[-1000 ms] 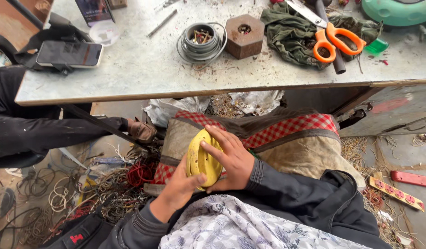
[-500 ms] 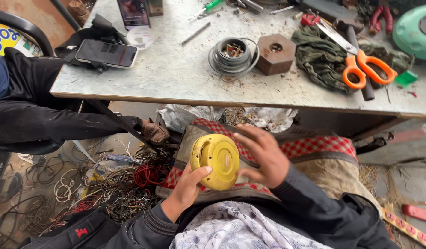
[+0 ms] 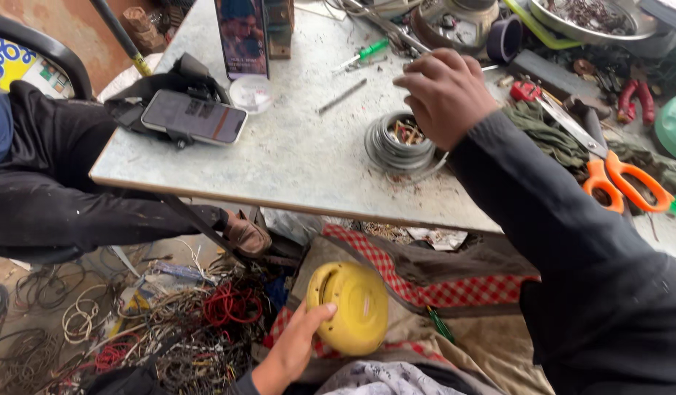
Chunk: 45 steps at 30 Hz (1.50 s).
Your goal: The person uses a screwdriver to pry open a yellow plastic electrical component, separating its two halves. They then pick up a coiled grey wire and begin to unwind it, preparing it for use.
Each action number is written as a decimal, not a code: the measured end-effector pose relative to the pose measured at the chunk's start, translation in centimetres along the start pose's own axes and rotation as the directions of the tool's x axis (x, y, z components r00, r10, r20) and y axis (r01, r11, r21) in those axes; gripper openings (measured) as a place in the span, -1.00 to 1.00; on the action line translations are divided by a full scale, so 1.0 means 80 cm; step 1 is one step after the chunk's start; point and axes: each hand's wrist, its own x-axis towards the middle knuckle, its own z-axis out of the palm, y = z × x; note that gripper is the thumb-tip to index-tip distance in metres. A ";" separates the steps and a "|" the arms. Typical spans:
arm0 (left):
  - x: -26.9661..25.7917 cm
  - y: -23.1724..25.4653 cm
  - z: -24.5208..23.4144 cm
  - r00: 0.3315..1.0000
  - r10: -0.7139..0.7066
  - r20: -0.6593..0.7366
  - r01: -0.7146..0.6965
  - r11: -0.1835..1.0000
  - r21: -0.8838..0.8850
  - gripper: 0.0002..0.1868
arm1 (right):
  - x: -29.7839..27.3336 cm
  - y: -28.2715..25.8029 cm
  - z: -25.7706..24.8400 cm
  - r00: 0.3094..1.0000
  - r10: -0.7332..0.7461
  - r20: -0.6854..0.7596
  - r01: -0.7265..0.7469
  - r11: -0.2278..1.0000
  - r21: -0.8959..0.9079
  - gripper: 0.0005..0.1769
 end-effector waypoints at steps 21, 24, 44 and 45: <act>0.083 -0.108 -0.180 0.937 -0.182 -0.298 0.171 0.983 -0.064 -0.20 | 0.127 0.122 0.269 0.877 0.212 0.432 -0.129 0.968 -0.214 -0.68; 0.079 -0.080 -0.147 0.985 -0.080 -0.154 0.097 0.989 0.108 -0.26 | 0.131 0.112 0.221 0.991 0.077 0.109 -0.051 0.974 -0.221 -0.66; -0.069 0.043 0.127 0.865 0.313 0.392 -0.366 0.928 0.068 -0.35 | -0.263 -0.188 -0.074 0.947 0.197 0.255 -0.239 -0.100 0.966 -0.79; -0.073 0.044 0.134 0.860 0.321 0.396 -0.383 0.920 0.085 -0.34 | -0.276 -0.194 -0.063 0.944 0.201 0.260 -0.196 -0.290 0.937 -0.79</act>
